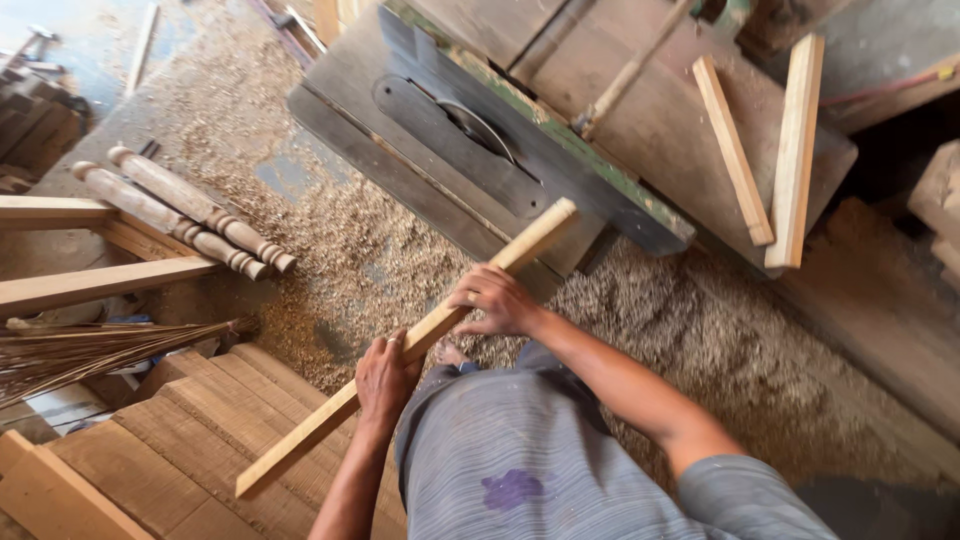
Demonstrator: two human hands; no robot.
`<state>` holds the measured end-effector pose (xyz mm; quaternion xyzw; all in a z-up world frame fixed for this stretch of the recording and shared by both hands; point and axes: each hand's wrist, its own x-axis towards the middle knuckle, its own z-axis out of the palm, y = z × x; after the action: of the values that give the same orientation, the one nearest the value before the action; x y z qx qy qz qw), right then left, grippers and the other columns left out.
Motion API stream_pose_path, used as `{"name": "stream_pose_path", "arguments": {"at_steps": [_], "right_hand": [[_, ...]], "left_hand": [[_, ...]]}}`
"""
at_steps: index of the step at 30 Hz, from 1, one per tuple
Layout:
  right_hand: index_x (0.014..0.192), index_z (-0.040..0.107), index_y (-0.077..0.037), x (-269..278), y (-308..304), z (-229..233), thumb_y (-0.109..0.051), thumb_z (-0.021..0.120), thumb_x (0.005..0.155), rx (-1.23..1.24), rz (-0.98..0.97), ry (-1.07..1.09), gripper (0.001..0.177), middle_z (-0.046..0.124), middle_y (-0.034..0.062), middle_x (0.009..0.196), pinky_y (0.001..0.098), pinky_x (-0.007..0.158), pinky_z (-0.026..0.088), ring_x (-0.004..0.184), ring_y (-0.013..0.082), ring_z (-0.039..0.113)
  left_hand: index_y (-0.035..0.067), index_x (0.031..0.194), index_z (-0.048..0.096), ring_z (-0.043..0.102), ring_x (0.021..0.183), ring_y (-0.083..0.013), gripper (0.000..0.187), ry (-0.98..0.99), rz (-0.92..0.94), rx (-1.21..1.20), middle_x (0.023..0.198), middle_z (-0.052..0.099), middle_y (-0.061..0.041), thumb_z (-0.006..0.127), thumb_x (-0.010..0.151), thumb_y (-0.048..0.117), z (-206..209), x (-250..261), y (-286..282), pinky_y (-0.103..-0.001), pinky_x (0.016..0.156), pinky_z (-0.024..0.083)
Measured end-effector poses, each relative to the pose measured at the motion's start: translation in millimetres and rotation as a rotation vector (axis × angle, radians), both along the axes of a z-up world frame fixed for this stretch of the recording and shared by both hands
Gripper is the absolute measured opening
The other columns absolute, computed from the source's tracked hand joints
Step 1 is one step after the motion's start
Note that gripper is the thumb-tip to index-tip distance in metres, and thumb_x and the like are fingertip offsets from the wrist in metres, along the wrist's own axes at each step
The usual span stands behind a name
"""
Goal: The person adjusts a table saw blade and fence, then cuts several wooden planks one at a time using the table saw. The person handles the planks and tools directly with their hands.
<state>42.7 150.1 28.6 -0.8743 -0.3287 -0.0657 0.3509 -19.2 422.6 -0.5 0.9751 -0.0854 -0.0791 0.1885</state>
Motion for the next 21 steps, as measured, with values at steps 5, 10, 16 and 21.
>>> {"name": "stream_pose_path", "arguments": {"at_steps": [5, 10, 16, 21], "right_hand": [[0.116, 0.058, -0.011, -62.2, -63.2, 21.8, -0.033, 0.076, 0.103, 0.385, -0.570, 0.084, 0.031, 0.072, 0.0051, 0.116, 0.0395, 0.100, 0.056, 0.112, 0.0194, 0.069], [0.140, 0.057, -0.003, -84.1, -137.1, 39.7, -0.042, 0.054, 0.108, 0.306, -1.101, 0.184, 0.051, 0.063, 0.0167, 0.138, 0.0412, 0.108, 0.050, 0.126, 0.0267, 0.061], [0.147, 0.053, -0.003, -103.9, -162.0, 40.9, -0.039, 0.045, 0.110, 0.592, -0.813, 0.501, 0.052, 0.059, 0.0156, 0.143, 0.0396, 0.117, 0.043, 0.135, 0.0249, 0.055], [0.143, 0.058, 0.000, -101.5, -165.2, 45.3, -0.037, 0.053, 0.108, 0.748, -0.821, 0.523, 0.051, 0.060, 0.0118, 0.130, 0.0373, 0.107, 0.052, 0.119, 0.0200, 0.059]], "left_hand": [[0.012, 0.106, 0.068, 0.062, 0.078, -0.0294, 0.037, 0.068, 0.032, 0.071, 0.100, 0.063, -0.011, 0.083, 0.074, 0.023, -11.0, -27.4, 15.4, -0.042, 0.069, 0.050], [0.010, 0.105, 0.065, 0.062, 0.080, -0.0337, 0.041, 0.035, -0.025, 0.005, 0.099, 0.062, -0.012, 0.084, 0.072, 0.025, 2.6, -19.4, 10.5, -0.046, 0.073, 0.050], [0.009, 0.105, 0.065, 0.064, 0.086, -0.0357, 0.044, 0.026, -0.104, -0.048, 0.095, 0.065, -0.012, 0.087, 0.070, 0.024, 8.3, -4.4, -1.1, -0.048, 0.077, 0.050], [0.007, 0.110, 0.066, 0.068, 0.088, -0.0377, 0.045, 0.157, -0.196, -0.164, 0.097, 0.070, -0.015, 0.086, 0.072, 0.022, -1.1, 3.7, 5.9, -0.049, 0.078, 0.054]]}}
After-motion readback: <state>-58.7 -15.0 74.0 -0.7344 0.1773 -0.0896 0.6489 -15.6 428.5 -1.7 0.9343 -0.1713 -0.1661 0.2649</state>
